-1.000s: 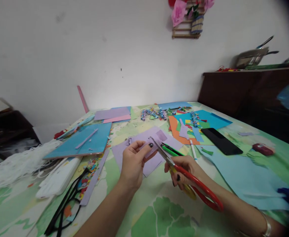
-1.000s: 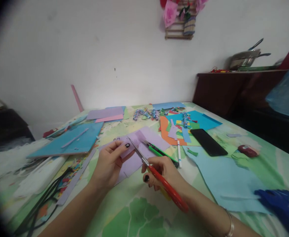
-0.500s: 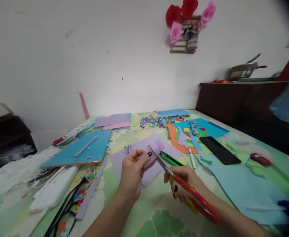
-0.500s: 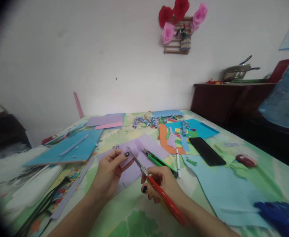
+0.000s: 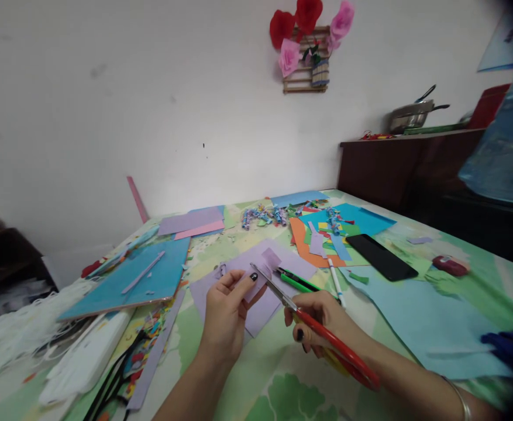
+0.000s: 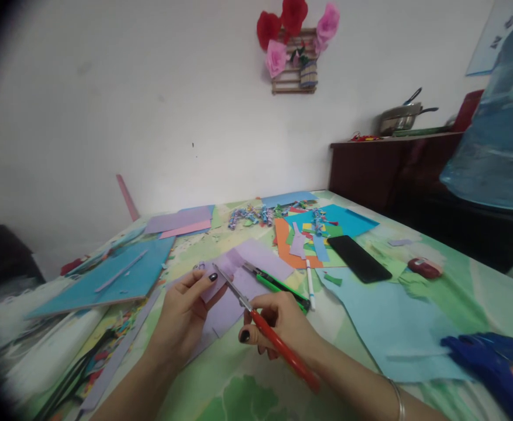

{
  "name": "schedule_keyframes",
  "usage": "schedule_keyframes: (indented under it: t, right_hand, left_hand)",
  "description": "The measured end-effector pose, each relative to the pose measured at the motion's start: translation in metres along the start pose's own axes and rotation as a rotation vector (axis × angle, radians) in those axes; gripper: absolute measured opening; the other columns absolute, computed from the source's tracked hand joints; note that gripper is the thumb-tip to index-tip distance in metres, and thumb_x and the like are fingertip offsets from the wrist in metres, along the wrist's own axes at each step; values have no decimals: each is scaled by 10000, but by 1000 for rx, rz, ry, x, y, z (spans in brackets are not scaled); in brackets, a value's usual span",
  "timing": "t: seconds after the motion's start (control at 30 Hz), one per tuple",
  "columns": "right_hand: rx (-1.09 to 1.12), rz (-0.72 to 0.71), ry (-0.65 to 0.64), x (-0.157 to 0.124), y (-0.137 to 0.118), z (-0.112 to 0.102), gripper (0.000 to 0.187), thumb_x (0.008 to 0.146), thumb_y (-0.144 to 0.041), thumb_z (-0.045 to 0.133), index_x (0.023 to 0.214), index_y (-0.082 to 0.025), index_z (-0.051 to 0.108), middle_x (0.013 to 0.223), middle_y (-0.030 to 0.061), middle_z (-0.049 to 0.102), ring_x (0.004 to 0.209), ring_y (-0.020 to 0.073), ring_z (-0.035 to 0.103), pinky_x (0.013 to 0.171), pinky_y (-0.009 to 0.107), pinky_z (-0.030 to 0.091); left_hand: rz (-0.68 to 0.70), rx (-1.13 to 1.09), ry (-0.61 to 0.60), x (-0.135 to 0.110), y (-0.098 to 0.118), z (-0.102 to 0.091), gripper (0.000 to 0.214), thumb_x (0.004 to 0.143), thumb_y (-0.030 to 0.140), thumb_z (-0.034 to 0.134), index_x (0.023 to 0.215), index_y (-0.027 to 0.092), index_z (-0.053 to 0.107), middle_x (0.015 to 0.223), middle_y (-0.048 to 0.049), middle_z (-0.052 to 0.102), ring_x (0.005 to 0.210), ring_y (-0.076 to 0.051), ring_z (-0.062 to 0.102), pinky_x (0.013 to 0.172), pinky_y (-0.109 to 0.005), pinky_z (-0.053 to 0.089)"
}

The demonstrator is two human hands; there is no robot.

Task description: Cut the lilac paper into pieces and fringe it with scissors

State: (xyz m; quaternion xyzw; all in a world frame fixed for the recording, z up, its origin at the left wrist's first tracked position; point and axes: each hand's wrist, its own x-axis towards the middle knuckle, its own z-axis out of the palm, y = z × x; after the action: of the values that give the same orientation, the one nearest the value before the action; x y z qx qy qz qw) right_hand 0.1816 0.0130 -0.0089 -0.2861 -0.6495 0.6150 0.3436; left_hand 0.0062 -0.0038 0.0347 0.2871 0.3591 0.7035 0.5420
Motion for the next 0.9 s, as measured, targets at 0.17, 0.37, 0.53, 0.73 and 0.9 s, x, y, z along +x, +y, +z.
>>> schedule_keyframes:
  t: [0.17, 0.37, 0.53, 0.73, 0.9]
  right_hand:
    - [-18, -10, -10, -2, 2, -1, 461, 663, -555, 744, 794, -132, 615, 534, -14, 554, 373, 71, 469, 341, 157, 375]
    - [-20, 3, -29, -3, -5, 0, 509, 627, -592, 745, 790, -130, 609, 514, -16, 550, 372, 72, 461, 352, 161, 376]
    - [37, 55, -49, -3, -16, 4, 540, 588, -611, 743, 799, -137, 594, 528, -7, 572, 386, 89, 493, 374, 186, 425]
    - [93, 11, -114, -3, -12, 0, 565, 598, -611, 750, 858, -130, 609, 576, 6, 597, 427, 108, 545, 410, 206, 462]
    - [76, 18, -104, -4, -17, 1, 596, 598, -652, 734, 856, -129, 615, 570, -1, 582, 428, 107, 544, 412, 210, 458]
  left_hand:
    - [0, 5, -8, 0, 0, 0, 170, 610, 137, 794, 682, 127, 640, 698, 20, 650, 689, -97, 640, 727, -241, 563]
    - [-2, -8, -18, 0, 1, 0, 186, 600, 134, 800, 684, 124, 634, 704, 16, 655, 691, -105, 650, 721, -250, 564]
    - [4, -16, -48, -2, 4, 1, 178, 624, 139, 785, 701, 136, 625, 715, 15, 665, 707, -118, 656, 718, -279, 571]
    - [13, 9, -74, -4, 8, 1, 165, 641, 157, 767, 700, 138, 613, 707, 12, 663, 683, -120, 645, 678, -280, 572]
    - [26, -1, -47, -3, 9, 1, 186, 624, 156, 766, 705, 143, 599, 690, 18, 666, 649, -121, 646, 645, -273, 566]
